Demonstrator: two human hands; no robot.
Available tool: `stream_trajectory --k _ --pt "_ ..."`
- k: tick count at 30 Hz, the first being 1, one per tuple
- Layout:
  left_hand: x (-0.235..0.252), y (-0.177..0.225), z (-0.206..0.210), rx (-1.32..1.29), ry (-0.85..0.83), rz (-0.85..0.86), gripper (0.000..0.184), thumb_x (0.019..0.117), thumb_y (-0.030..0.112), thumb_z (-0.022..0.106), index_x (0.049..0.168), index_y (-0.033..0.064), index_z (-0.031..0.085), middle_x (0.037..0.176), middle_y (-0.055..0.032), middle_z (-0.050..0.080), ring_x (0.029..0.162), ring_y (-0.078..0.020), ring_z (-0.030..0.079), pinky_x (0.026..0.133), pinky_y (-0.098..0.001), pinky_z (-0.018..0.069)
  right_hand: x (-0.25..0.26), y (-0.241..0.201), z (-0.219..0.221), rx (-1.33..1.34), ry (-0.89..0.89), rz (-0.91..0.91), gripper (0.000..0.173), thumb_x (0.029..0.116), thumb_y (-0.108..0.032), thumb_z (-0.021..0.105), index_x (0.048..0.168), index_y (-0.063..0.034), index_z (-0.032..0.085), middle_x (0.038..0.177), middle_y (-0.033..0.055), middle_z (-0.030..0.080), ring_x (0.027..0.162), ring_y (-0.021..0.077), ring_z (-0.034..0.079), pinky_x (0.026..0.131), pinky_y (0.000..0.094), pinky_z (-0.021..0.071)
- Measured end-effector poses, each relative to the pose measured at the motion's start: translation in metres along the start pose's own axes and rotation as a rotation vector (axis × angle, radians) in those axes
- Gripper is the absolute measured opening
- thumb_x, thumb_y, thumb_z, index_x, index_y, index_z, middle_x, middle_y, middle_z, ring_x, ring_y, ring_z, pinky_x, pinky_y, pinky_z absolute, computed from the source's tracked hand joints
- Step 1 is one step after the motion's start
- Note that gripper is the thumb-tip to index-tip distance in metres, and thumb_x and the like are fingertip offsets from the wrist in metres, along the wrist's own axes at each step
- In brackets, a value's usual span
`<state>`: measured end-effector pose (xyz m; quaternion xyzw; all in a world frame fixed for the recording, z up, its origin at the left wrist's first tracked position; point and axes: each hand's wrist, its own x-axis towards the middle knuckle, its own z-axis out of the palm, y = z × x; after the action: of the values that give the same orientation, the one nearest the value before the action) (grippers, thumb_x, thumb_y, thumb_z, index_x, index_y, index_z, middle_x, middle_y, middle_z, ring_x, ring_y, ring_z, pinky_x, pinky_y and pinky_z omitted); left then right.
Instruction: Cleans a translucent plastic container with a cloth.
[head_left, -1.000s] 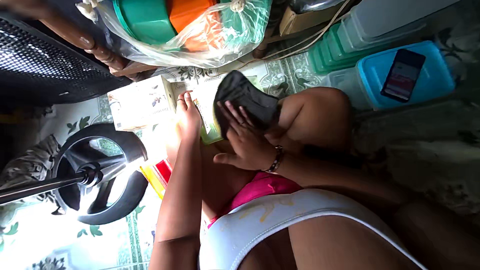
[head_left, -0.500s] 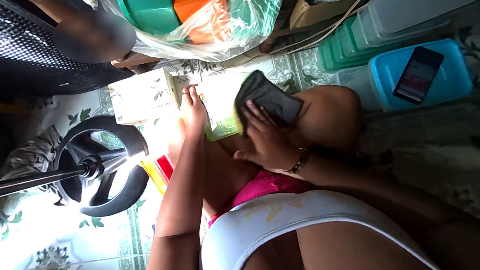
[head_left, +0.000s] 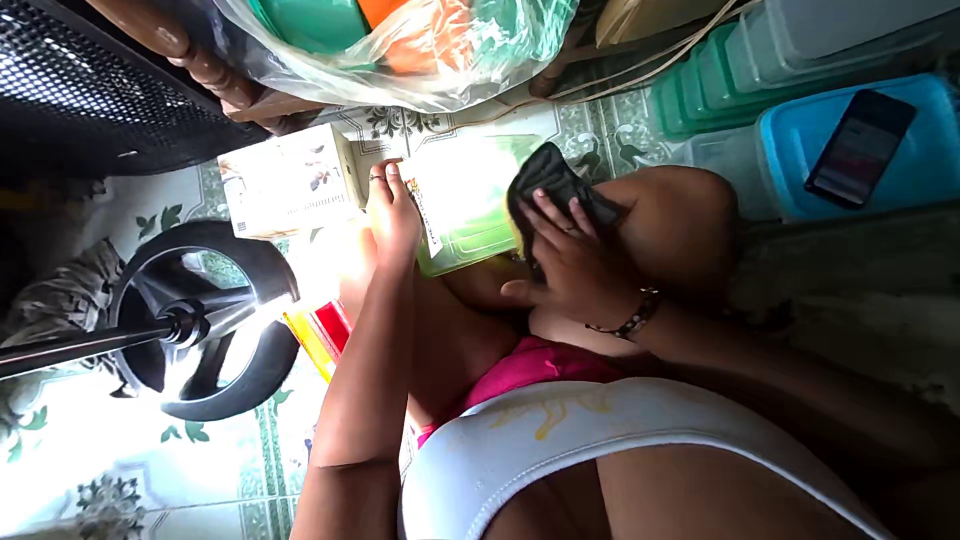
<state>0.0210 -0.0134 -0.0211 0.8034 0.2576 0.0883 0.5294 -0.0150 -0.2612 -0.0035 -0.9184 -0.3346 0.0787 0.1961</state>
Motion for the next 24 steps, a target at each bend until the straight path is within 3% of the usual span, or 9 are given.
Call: stream_trajectory --k 3,5,8,11,13,18,21,24 --pt "-0.001 -0.002 -0.001 0.010 0.005 0.012 0.041 0.1128 0.029 0.029 0.131 0.0073 0.058 0.108 -0.0087 0.066 0.098 -0.0107 0.063 0.090 -0.0327 0.0499 0.008 -0.037 0.002 0.017 0.075 -0.181 0.094 0.0934 -0.080 0.031 0.137 -0.0035 0.062 0.158 0.0136 0.046 0.153 0.0359 0.029 0.119 0.0728 0.0123" --pt "-0.002 -0.002 -0.003 0.022 0.009 0.011 0.042 0.1128 0.030 0.029 0.132 0.0073 0.058 0.108 -0.0085 0.065 0.098 -0.0101 0.062 0.090 -0.0318 0.0487 0.016 -0.043 0.003 -0.019 0.105 -0.241 0.091 0.0948 -0.079 0.029 0.144 -0.0076 0.057 0.160 0.0076 0.044 0.155 0.0311 0.026 0.120 0.0711 0.0093" --pt "-0.005 -0.001 -0.003 0.031 0.018 0.036 0.041 0.1127 0.030 0.029 0.131 0.0084 0.059 0.104 -0.0080 0.067 0.095 -0.0109 0.064 0.088 -0.0332 0.0510 0.037 -0.027 -0.001 -0.050 0.157 -0.235 0.087 0.0957 -0.077 0.031 0.141 -0.0088 0.061 0.158 0.0068 0.046 0.154 0.0355 0.026 0.117 0.0760 0.0045" --pt "-0.007 -0.003 -0.003 0.000 0.020 0.054 0.041 0.1126 0.028 0.029 0.130 0.0072 0.059 0.101 -0.0075 0.066 0.092 -0.0101 0.064 0.086 -0.0319 0.0510 0.064 -0.022 -0.014 -0.074 0.121 -0.133 0.094 0.0922 -0.081 0.033 0.147 -0.0079 0.055 0.163 0.0066 0.039 0.155 0.0422 0.018 0.115 0.0793 0.0009" --pt "-0.006 -0.006 -0.003 -0.023 0.022 0.046 0.040 0.1127 0.027 0.030 0.130 0.0056 0.058 0.103 -0.0076 0.065 0.094 -0.0087 0.063 0.087 -0.0304 0.0509 0.069 -0.025 -0.014 -0.054 0.110 -0.127 0.099 0.0898 -0.083 0.034 0.150 -0.0066 0.052 0.165 0.0073 0.036 0.156 0.0412 0.014 0.115 0.0787 -0.0016" --pt "0.001 -0.003 -0.003 0.015 -0.019 0.016 0.040 0.1127 0.029 0.029 0.128 0.0081 0.058 0.098 -0.0062 0.064 0.089 -0.0094 0.062 0.083 -0.0311 0.0503 0.013 -0.021 0.000 -0.062 0.037 -0.232 0.107 0.0852 -0.090 0.026 0.152 -0.0103 0.049 0.166 0.0053 0.033 0.158 0.0343 0.014 0.116 0.0779 -0.0013" --pt "0.001 -0.001 0.001 0.085 -0.023 0.042 0.042 0.1124 0.031 0.028 0.129 0.0094 0.060 0.096 -0.0071 0.064 0.087 -0.0128 0.062 0.081 -0.0350 0.0492 -0.003 -0.021 0.005 -0.080 0.055 -0.230 0.100 0.0889 -0.087 0.022 0.146 -0.0116 0.056 0.162 0.0058 0.042 0.157 0.0348 0.018 0.116 0.0772 -0.0002" --pt "0.003 -0.002 0.000 0.100 -0.014 0.056 0.042 0.1123 0.031 0.028 0.129 0.0079 0.059 0.095 -0.0076 0.065 0.086 -0.0126 0.063 0.081 -0.0353 0.0507 0.024 -0.026 -0.001 -0.030 0.132 -0.216 0.096 0.0910 -0.084 0.026 0.138 -0.0096 0.064 0.156 0.0079 0.050 0.155 0.0380 0.023 0.115 0.0784 0.0012"
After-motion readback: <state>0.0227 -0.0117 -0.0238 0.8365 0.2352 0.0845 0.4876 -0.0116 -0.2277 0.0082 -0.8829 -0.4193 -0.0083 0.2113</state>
